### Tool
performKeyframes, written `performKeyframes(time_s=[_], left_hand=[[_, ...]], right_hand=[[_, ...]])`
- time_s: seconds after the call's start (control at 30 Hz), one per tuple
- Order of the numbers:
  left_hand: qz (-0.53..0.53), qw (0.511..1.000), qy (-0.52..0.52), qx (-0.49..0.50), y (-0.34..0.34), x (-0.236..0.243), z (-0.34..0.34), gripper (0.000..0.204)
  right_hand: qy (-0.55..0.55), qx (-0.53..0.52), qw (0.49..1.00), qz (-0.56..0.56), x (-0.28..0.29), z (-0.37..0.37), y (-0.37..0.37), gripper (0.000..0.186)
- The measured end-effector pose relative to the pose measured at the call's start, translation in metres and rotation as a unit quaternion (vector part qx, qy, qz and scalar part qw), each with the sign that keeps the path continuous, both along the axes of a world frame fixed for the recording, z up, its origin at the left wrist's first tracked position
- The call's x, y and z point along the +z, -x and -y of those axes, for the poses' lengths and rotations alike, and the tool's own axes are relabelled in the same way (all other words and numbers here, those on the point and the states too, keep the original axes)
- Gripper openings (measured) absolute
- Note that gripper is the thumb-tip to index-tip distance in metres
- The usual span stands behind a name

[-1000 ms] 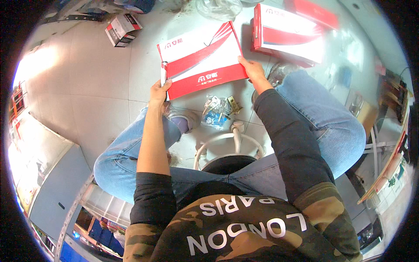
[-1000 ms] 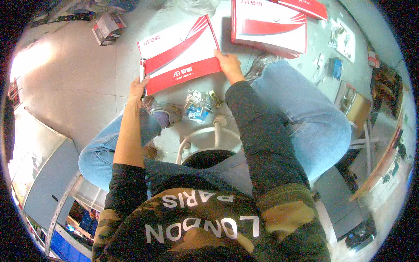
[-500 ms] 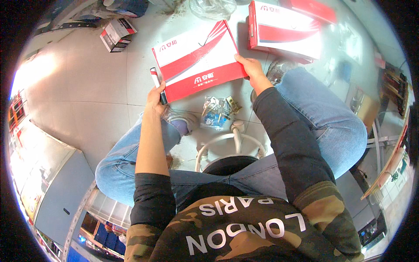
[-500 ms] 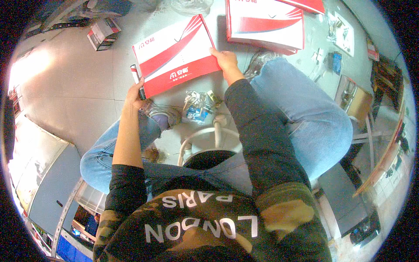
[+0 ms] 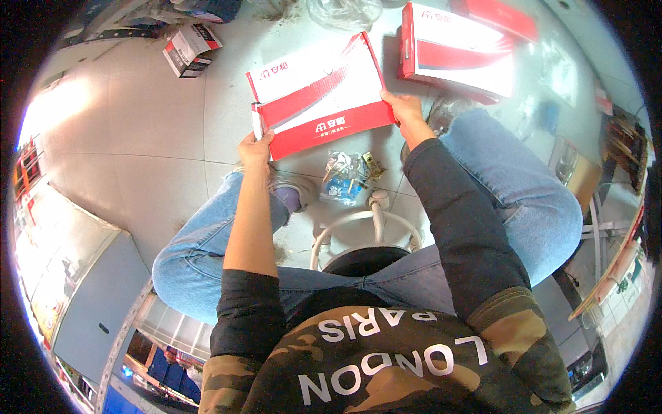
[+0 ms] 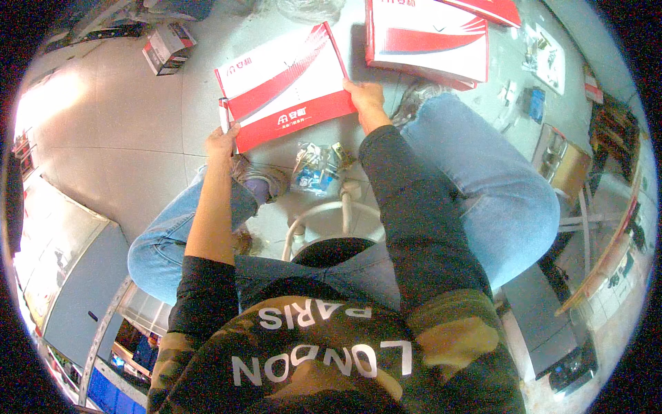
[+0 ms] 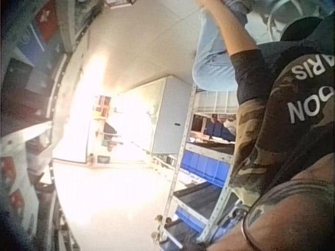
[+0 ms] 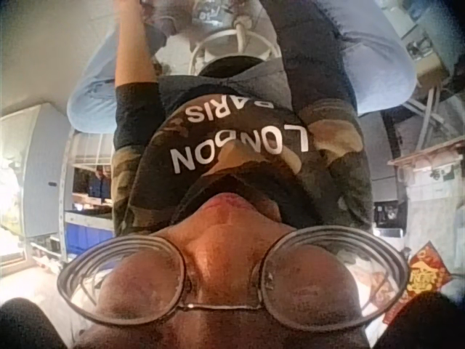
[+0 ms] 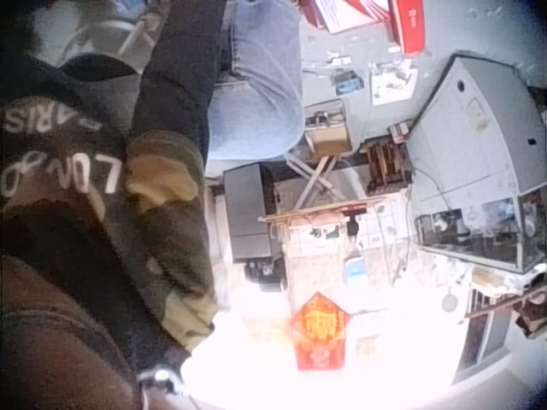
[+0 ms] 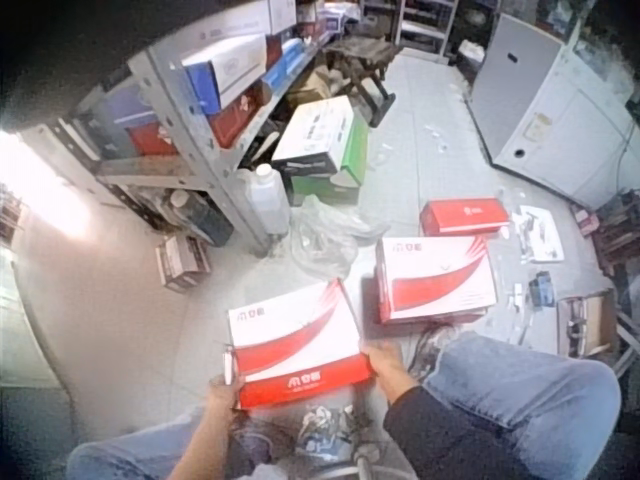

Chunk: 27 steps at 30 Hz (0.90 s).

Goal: The person sits on a low stool and unpacks several boxes of door locks. They remove the locks and hardware from plastic bags, inspect them, and then repack them into the boxes. The person uses a marker to write on the boxes before closing them.

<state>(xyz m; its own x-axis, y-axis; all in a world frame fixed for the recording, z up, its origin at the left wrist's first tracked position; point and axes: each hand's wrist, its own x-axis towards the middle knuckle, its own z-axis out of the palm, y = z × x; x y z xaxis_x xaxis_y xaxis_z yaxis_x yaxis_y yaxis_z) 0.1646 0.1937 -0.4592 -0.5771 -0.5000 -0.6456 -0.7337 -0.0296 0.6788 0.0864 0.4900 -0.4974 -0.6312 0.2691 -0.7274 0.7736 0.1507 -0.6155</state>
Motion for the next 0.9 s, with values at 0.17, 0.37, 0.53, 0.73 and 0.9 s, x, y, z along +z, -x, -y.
performKeyframes(time_s=[0.17,0.37,0.53,0.73,0.9], left_hand=[[0.012,0.960,0.256,-0.115,-0.014,-0.014,-0.006,0.027],[0.004,0.990,0.137,-0.014,-0.021,-0.015,-0.020,0.023],[0.004,0.991,-0.106,0.077,-0.024,-0.005,-0.020,0.017],[-0.009,0.975,-0.212,0.063,-0.026,-0.005,-0.008,0.016],[-0.019,0.983,-0.182,0.031,-0.032,-0.014,-0.004,0.015]], right_hand=[[-0.171,0.124,0.976,-0.057,0.001,-0.002,-0.006,0.052],[-0.136,0.111,0.983,-0.054,-0.001,0.004,-0.023,0.056],[0.078,0.079,0.994,0.008,-0.001,0.007,-0.028,0.046],[0.252,0.076,0.964,0.033,0.021,-0.009,-0.023,0.035],[0.264,0.118,0.956,0.058,0.022,-0.014,-0.016,0.037]])
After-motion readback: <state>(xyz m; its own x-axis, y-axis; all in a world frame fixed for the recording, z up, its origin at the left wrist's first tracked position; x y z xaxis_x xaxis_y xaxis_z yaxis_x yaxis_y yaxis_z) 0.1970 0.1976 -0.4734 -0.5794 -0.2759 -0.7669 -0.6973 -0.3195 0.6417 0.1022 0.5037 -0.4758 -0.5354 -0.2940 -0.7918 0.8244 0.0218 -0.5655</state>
